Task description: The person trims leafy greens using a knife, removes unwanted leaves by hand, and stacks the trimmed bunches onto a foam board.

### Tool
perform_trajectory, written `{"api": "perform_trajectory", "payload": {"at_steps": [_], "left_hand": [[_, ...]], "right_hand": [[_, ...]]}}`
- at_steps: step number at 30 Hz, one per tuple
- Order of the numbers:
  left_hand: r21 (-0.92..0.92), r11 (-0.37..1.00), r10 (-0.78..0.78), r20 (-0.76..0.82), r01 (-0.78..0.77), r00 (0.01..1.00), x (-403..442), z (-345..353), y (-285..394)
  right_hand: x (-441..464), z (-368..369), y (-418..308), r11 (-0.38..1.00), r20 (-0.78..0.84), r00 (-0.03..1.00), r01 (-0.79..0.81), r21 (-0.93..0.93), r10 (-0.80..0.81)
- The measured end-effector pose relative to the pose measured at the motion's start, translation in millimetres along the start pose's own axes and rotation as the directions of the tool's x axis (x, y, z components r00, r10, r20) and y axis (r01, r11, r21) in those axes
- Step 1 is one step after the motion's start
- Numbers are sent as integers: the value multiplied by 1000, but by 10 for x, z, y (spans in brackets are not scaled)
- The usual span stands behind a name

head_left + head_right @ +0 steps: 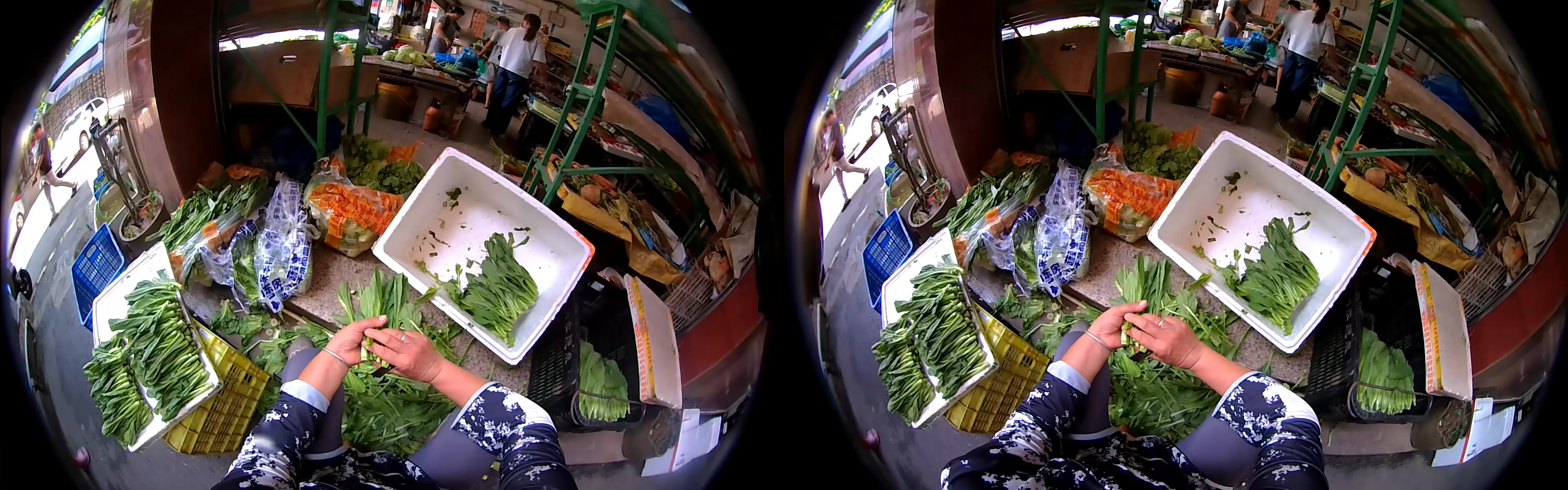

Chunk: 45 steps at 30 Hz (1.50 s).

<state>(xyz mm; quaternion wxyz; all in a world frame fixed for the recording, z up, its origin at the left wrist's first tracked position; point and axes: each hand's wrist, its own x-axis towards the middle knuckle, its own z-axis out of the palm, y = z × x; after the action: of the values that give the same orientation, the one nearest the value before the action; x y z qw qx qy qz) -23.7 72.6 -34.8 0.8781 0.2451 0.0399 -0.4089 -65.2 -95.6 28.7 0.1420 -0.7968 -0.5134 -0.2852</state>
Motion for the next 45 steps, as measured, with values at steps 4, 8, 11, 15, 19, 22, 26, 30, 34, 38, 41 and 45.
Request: {"api": "perform_trajectory", "payload": {"at_steps": [4, 8, 11, 15, 19, 22, 26, 30, 34, 38, 41, 45], "left_hand": [[85, 996, 31, -92, -23, 995, -22, 168, -3], [-40, 982, 174, -190, -185, 966, 31, 261, 12], [-72, 975, 201, -103, -209, 974, 178, 91, 15], [-152, 949, 278, -10, -276, 960, 209, 28, 56], [-144, 926, 345, -52, -349, 937, 226, 160, 137], [-195, 885, 399, -149, -423, 905, 221, 125, 206], [-229, 829, 469, -210, -510, 858, 133, 138, 234], [-270, 813, 477, -199, -516, 856, 53, 108, 245], [-262, 806, 502, -172, -531, 847, 1, 117, 212], [-132, 821, 538, -147, -556, 830, -11, 102, 164], [-49, 810, 571, -154, -584, 806, 19, 126, 64], [-55, 765, 615, -235, -642, 753, 33, 209, 3]], "right_hand": [[-8, 16, 101, 999, -11, 1000, 28, -17, -28], [-47, 116, 384, 985, -79, 987, 130, -112, -139], [-81, 150, 405, 998, -49, 999, 10, -67, -13], [-63, 280, 475, 997, -157, 987, -48, -66, 38], [-74, 346, 522, 996, -133, 989, -77, -46, 70], [-91, 406, 516, 997, -157, 985, -80, -19, 76], [-168, 405, 521, 990, -120, 983, -139, -3, 138], [-147, 408, 451, 909, -145, 906, -367, 196, 397], [-33, 369, 261, 384, 134, 606, -643, 662, 784], [29, 378, 79, -284, 527, 334, -562, 777, 781], [72, 418, 11, -262, 469, 318, -520, 813, 824], [61, 467, 90, -167, 443, 302, -636, 753, 844]]}}
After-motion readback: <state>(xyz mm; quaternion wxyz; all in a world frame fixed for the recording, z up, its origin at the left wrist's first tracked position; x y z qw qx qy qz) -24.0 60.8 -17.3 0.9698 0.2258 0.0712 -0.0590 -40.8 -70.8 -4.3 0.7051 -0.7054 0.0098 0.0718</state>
